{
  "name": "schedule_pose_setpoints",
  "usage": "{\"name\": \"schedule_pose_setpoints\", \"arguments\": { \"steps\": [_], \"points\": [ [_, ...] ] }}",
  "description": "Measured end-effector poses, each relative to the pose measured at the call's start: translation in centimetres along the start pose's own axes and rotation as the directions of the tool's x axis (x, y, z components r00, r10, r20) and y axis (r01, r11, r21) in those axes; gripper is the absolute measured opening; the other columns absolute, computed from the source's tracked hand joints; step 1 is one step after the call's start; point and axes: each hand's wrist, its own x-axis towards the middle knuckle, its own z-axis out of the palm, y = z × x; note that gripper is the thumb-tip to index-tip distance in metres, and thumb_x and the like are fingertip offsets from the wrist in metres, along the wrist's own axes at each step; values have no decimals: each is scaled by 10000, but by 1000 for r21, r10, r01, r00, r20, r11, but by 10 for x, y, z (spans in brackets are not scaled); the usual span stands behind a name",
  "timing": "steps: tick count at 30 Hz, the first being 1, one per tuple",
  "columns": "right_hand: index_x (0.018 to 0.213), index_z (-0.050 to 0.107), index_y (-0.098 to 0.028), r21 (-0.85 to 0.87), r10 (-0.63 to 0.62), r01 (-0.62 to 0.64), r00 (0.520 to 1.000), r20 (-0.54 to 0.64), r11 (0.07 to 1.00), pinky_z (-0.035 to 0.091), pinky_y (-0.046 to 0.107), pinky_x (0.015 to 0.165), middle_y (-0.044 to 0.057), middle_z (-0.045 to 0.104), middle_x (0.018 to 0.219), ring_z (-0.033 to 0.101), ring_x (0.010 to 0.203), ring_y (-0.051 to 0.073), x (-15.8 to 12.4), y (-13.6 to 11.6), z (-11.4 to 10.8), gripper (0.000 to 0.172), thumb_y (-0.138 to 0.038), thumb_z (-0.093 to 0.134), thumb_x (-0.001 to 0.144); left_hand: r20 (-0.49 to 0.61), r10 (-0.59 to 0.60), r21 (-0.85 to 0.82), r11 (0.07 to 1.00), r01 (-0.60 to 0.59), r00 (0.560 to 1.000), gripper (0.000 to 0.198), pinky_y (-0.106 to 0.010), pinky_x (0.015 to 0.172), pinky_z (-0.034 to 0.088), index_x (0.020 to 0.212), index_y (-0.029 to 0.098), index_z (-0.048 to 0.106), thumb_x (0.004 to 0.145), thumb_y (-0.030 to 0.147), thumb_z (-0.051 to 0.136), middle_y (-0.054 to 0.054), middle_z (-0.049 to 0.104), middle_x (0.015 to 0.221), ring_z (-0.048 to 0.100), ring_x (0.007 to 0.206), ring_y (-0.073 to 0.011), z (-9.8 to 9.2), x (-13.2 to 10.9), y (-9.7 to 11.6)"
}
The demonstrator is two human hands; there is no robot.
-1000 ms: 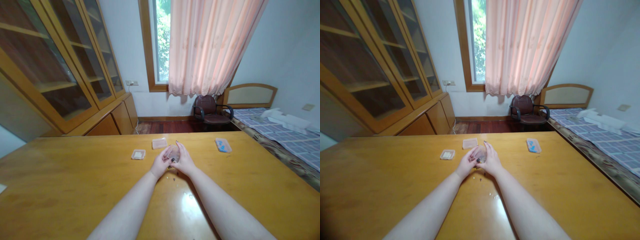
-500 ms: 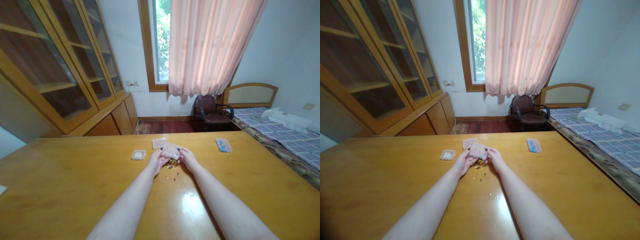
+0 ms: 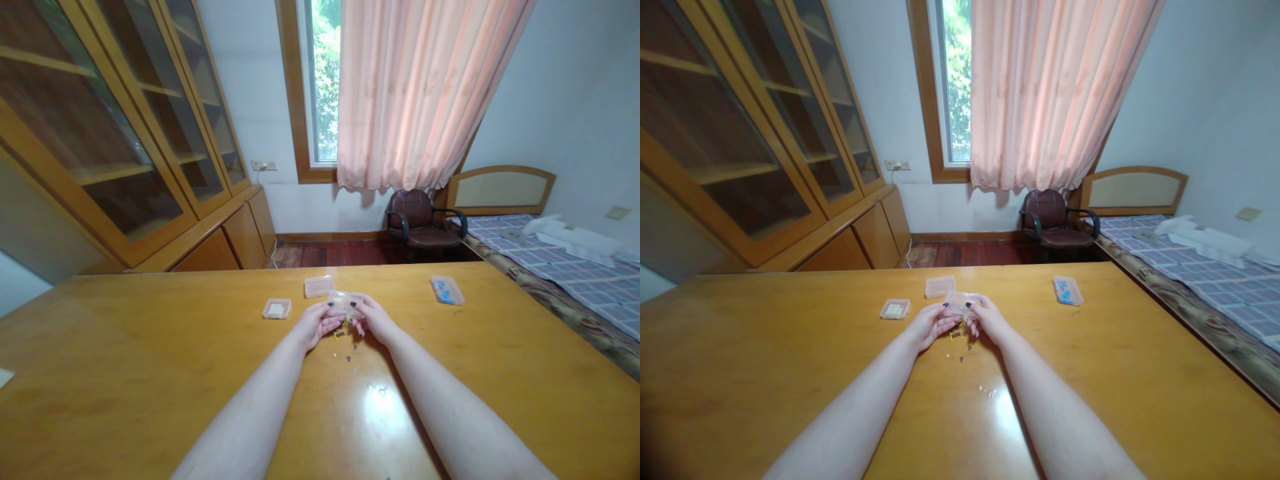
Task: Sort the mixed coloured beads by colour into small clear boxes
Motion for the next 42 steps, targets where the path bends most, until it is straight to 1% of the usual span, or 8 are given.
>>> {"name": "schedule_pose_setpoints", "arguments": {
  "steps": [6,9,14,22,27,37,40,42],
  "points": [
    [1066,483,-182,22,-43,45,996,-84,999,335,164,296,-40,573,554,507,393,101,3,0,4,480,-444,642,697,22,45,60,997,-47,999,341,-236,671,559,1140,115,548,809,195,576,-136,710,895,697,722,-158,1,-1,0],
    [1088,497,-177,27,-57,60,993,-100,998,327,161,311,-19,602,607,513,414,95,1,-2,5,481,-415,646,697,89,219,194,953,-233,972,611,-307,780,546,1335,204,406,766,212,630,-105,691,1010,688,833,-173,-1,-1,-1],
    [1089,544,-169,-20,-67,66,997,-33,998,303,159,328,-16,606,598,474,394,74,-2,-4,4,453,-420,630,722,214,503,564,636,-526,837,693,-376,1009,414,1308,247,463,662,121,683,-81,570,1267,567,1121,-209,-6,-1,-3],
    [1200,416,-197,129,-13,24,996,-89,991,412,235,400,10,662,669,532,405,120,-1,-1,2,624,-546,588,713,213,709,859,192,-474,672,521,-405,1027,370,1219,242,546,714,241,675,-80,590,1235,536,1144,-245,-25,7,40],
    [1158,425,-194,169,-30,46,995,-97,985,427,239,418,14,670,670,546,422,124,0,1,1,594,-545,606,714,260,637,953,-49,-299,726,524,-437,1022,347,1238,252,531,734,271,673,-97,622,1198,566,1097,-274,-38,29,62],
    [1159,444,-171,183,-47,64,994,-96,981,429,243,423,22,670,672,551,427,127,3,9,0,625,-545,624,692,185,560,977,-194,-89,807,522,-575,1073,181,1299,227,462,800,298,597,-129,521,1328,464,1224,-309,-46,44,60],
    [1148,480,-171,100,-113,136,971,-212,986,433,257,437,21,658,683,536,427,124,0,6,1,563,-516,594,718,150,638,988,-119,-96,755,577,-572,1092,153,1288,194,477,747,299,648,-157,420,1407,374,1297,-332,-42,37,56],
    [1117,527,-168,-90,-248,232,893,-376,969,471,291,506,33,654,716,559,481,137,-4,-4,-8,489,-488,559,748,96,729,984,34,-175,678,521,-521,1107,190,1234,176,522,741,293,643,-159,419,1403,374,1300,-315,-36,28,49]
  ]
}}
